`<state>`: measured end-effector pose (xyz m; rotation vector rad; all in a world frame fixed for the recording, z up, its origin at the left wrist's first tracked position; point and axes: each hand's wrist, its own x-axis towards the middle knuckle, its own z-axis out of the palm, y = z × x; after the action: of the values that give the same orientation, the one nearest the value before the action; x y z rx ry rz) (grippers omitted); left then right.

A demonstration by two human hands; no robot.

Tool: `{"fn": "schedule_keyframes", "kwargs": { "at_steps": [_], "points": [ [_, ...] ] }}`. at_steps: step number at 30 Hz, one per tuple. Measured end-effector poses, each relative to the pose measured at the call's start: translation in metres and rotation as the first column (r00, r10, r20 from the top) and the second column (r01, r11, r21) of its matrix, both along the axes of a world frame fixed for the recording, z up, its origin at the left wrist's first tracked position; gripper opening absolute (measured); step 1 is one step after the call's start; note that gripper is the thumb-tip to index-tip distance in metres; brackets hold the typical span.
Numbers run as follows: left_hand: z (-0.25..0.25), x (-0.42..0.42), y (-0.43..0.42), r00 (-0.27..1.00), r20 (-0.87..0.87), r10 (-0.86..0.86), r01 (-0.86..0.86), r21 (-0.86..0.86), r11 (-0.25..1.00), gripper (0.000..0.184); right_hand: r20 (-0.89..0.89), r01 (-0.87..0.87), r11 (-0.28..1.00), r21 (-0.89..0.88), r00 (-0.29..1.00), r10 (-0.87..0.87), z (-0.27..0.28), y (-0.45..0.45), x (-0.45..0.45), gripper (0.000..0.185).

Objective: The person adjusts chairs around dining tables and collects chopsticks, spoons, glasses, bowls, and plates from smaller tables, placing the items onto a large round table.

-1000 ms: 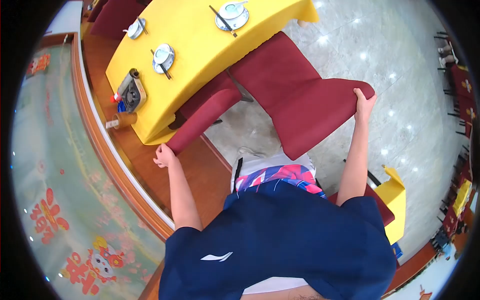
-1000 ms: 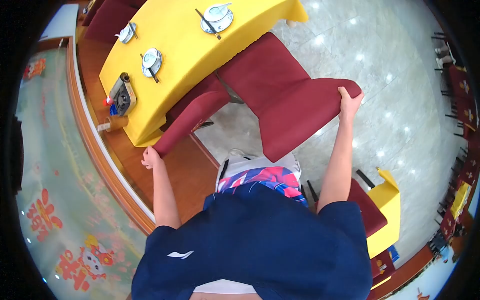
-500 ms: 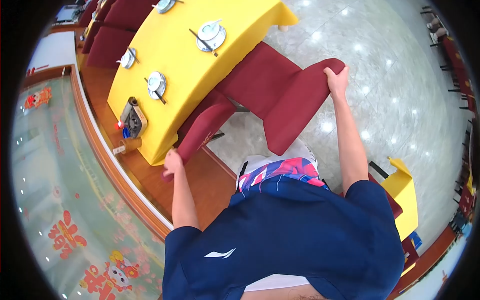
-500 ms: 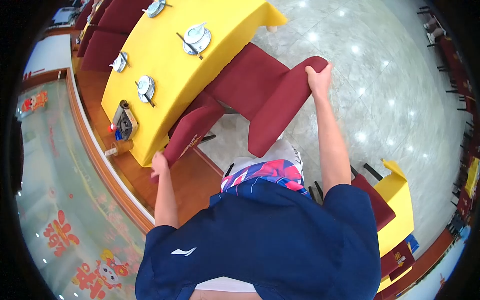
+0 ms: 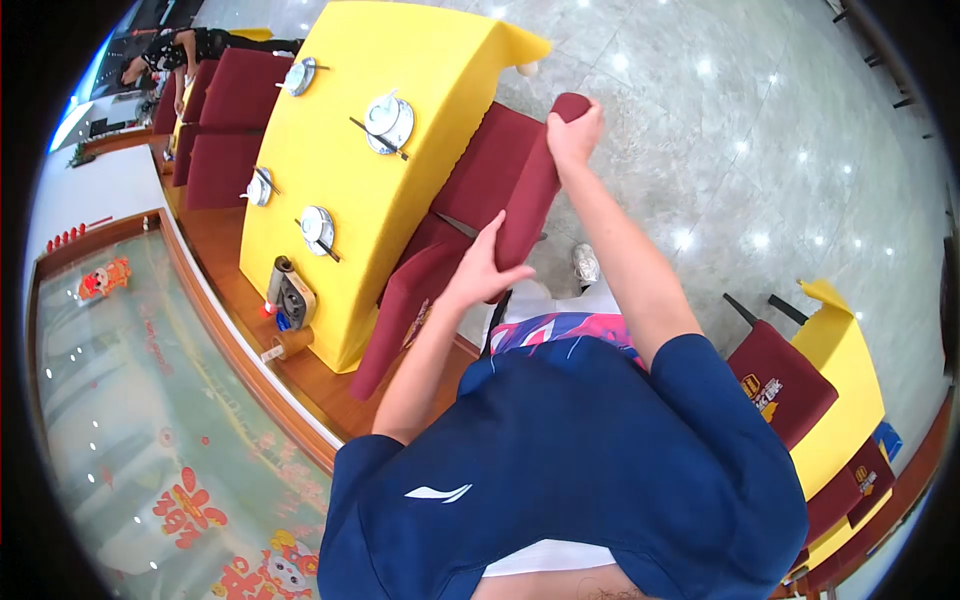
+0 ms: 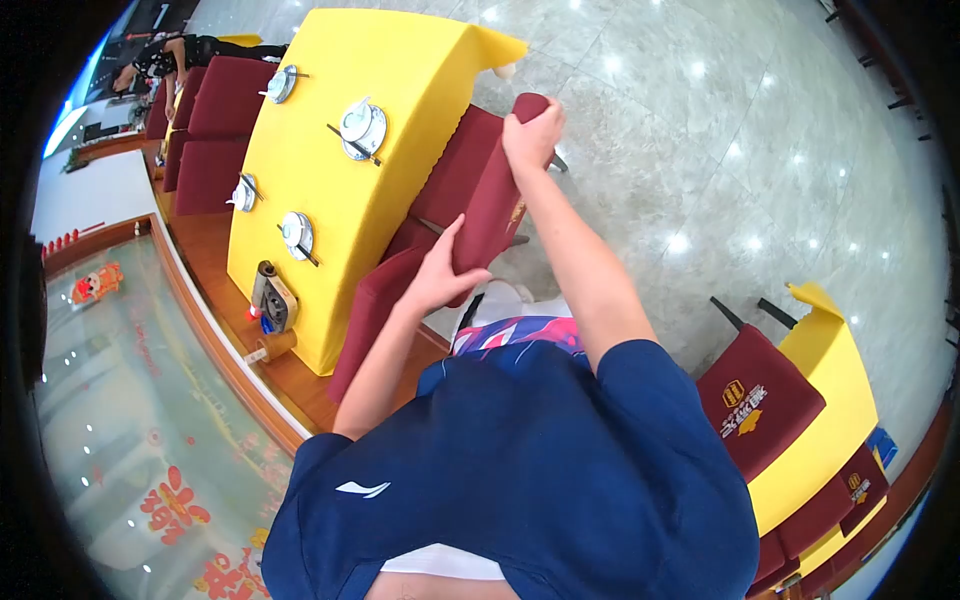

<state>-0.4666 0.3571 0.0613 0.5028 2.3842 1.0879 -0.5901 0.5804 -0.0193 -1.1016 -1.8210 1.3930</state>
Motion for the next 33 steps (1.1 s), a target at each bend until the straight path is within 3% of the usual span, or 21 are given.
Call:
{"fn": "schedule_keyframes", "kwargs": {
  "at_steps": [1, 2, 4, 6, 10, 15, 17, 20, 21, 22, 23, 25, 27, 29, 31, 32, 33],
  "points": [
    [-0.001, 0.005, 0.007, 0.954, -0.295, -0.061, 0.025, -0.123, 0.992, 0.087, 0.043, -0.001, 1.0, -0.03, 0.999, 0.002, 0.004, -0.008, -0.005, 0.059],
    [-0.004, 0.002, 0.003, 0.951, -0.302, -0.067, 0.028, -0.131, 0.991, 0.087, 0.037, -0.004, 0.999, -0.034, 0.999, 0.005, 0.009, -0.015, -0.009, 0.06],
    [-0.009, -0.008, -0.011, 0.951, -0.308, -0.037, -0.134, -0.515, 0.847, 0.093, 0.018, -0.007, 0.999, -0.045, 1.0, 0.007, 0.018, -0.031, -0.017, 0.061],
    [-0.002, -0.021, -0.027, 0.927, -0.368, -0.075, -0.161, -0.57, 0.806, 0.091, 0.054, -0.028, 0.994, -0.102, 0.998, 0.034, 0.022, -0.045, -0.027, 0.06],
    [0.001, -0.037, -0.065, 0.865, -0.496, -0.078, -0.319, -0.663, 0.677, 0.079, 0.057, -0.107, 0.994, -0.034, 0.992, 0.109, 0.018, -0.075, -0.045, 0.062],
    [0.02, -0.042, -0.106, 0.834, -0.5, 0.233, -0.552, -0.766, 0.329, 0.072, 0.013, -0.319, 0.945, 0.064, 0.948, 0.319, 0.01, -0.1, -0.061, 0.067],
    [-0.011, -0.035, -0.144, 0.768, -0.493, 0.409, -0.638, -0.649, 0.415, 0.066, 0.037, -0.418, 0.908, -0.012, 0.908, 0.418, 0.016, -0.103, -0.066, 0.071],
    [-0.024, -0.034, -0.154, 0.73, -0.503, 0.463, -0.677, -0.621, 0.394, 0.063, 0.045, -0.543, 0.838, -0.06, 0.837, 0.545, 0.016, -0.092, -0.08, 0.072],
    [-0.031, -0.032, -0.16, 0.656, -0.599, 0.459, -0.752, -0.471, 0.46, 0.054, 0.063, -0.593, 0.798, -0.109, 0.797, 0.6, 0.022, -0.083, -0.085, 0.073],
    [-0.034, -0.03, -0.164, 0.602, -0.606, 0.52, -0.793, -0.38, 0.475, 0.049, 0.03, -0.638, 0.763, -0.103, 0.765, 0.643, 0.014, -0.074, -0.092, 0.072],
    [-0.037, -0.031, -0.171, 0.548, -0.609, 0.574, -0.827, -0.289, 0.483, 0.043, 0.029, -0.656, 0.725, -0.21, 0.737, 0.675, 0.016, -0.068, -0.099, 0.075],
    [-0.041, -0.038, -0.179, 0.554, -0.623, 0.552, -0.813, -0.261, 0.521, 0.036, 0.032, -0.706, 0.643, -0.296, 0.665, 0.746, 0.007, -0.058, -0.108, 0.075],
    [-0.042, -0.054, -0.185, 0.554, -0.593, 0.585, -0.806, -0.204, 0.556, 0.036, 0.164, -0.789, 0.491, -0.369, 0.465, 0.87, 0.003, -0.042, -0.125, 0.073],
    [-0.032, -0.073, -0.182, 0.567, -0.581, 0.584, -0.8, -0.219, 0.559, 0.033, 0.143, -0.778, 0.404, -0.481, 0.385, 0.912, -0.005, -0.032, -0.138, 0.072],
    [-0.012, -0.088, -0.175, 0.635, -0.545, 0.547, -0.752, -0.278, 0.597, 0.028, 0.178, -0.845, 0.152, -0.513, 0.069, 0.982, 0.0, -0.026, -0.169, 0.075],
    [-0.012, -0.092, -0.176, 0.668, -0.51, 0.541, -0.731, -0.316, 0.605, 0.028, 0.121, -0.831, 0.074, -0.551, 0.008, 0.993, -0.008, -0.025, -0.175, 0.073],
    [-0.011, -0.093, -0.177, 0.701, -0.472, 0.535, -0.706, -0.356, 0.612, 0.028, 0.111, -0.878, 0.014, -0.479, -0.045, 0.993, -0.014, -0.025, -0.178, 0.07]
  ]
}}
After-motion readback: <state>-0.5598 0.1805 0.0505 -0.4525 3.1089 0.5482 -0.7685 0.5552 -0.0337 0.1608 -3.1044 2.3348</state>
